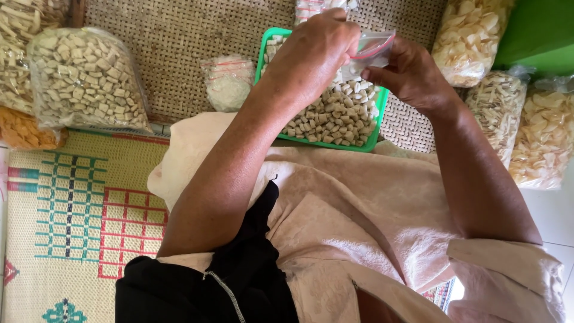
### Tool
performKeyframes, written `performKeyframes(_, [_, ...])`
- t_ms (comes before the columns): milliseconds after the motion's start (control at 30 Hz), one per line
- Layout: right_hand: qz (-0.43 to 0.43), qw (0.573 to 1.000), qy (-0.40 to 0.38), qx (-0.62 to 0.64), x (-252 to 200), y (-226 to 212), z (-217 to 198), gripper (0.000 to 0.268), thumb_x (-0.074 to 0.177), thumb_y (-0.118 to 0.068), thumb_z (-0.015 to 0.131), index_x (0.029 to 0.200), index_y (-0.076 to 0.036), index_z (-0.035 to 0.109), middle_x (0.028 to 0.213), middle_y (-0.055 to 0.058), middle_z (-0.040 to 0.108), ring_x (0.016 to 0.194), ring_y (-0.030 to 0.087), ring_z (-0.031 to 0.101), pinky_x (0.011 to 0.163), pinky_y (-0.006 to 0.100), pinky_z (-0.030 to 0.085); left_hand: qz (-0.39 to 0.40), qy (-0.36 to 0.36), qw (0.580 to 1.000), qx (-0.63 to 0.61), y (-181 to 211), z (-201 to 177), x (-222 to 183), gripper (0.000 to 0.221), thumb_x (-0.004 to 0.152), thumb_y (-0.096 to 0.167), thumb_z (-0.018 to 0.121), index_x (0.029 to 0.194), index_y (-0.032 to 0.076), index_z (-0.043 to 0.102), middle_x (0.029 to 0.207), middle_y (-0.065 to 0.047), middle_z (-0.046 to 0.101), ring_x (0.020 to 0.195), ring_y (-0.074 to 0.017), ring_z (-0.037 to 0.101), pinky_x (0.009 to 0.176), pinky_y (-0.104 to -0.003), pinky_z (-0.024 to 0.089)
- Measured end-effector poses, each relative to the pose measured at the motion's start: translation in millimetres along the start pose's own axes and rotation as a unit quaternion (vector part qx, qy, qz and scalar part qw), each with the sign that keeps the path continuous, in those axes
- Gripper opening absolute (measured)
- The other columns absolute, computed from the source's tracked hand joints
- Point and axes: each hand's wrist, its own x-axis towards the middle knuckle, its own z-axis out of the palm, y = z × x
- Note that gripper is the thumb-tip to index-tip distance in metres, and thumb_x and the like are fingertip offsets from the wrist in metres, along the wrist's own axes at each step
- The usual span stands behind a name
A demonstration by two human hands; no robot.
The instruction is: The person sits on a mat and repeatedly transfers small, light-colored food pieces from a green tray into small clear plastic bags. They open each bag, fill it by hand, and set it aside, continuing the process throughout the clip.
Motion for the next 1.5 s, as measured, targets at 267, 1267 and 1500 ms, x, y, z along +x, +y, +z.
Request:
performKeyframes(267, [0.015,0.999,-0.05,0.002,18,-2,18,0.021,0.107,-0.01,0.066,0.128,-0.009,0.067,0.113,0.002,0.07,0.101,0.011,0.063,0.093,0.028,0.052,-0.022,0.002,0.997,0.073,-3,4,-3,0.025,0.076,-0.011,0.079,0.078,0.008,0.063,0.07,-0.007,0.065,0.058,-0.018,0.065,0.047,-0.035,0.054])
performKeyframes(1267, [0.196,0.884,-0.099,-0.414,61,140,135,0.015,0.093,0.005,0.05,0.103,0.0,0.061,0.102,0.02,0.065,0.078,0.032,0.059,0.062,0.041,0.048,-0.056,0.076,0.979,0.181,-19,4,5,0.027,0.069,-0.014,0.075,0.085,0.006,0.068,0.086,-0.012,0.066,0.073,-0.0275,0.071,0.055,-0.043,0.06])
performKeyframes(1500, [0.229,0.925,-0.024,-0.303,59,166,90,0.016,0.092,-0.017,0.055,0.101,-0.009,0.066,0.101,0.013,0.072,0.084,0.027,0.065,0.07,0.044,0.05,-0.063,0.016,0.979,0.195,-20,0,6,0.063,0.037,-0.011,0.088,0.095,0.007,0.07,0.096,-0.011,0.064,0.082,-0.0327,0.072,0.065,-0.045,0.062])
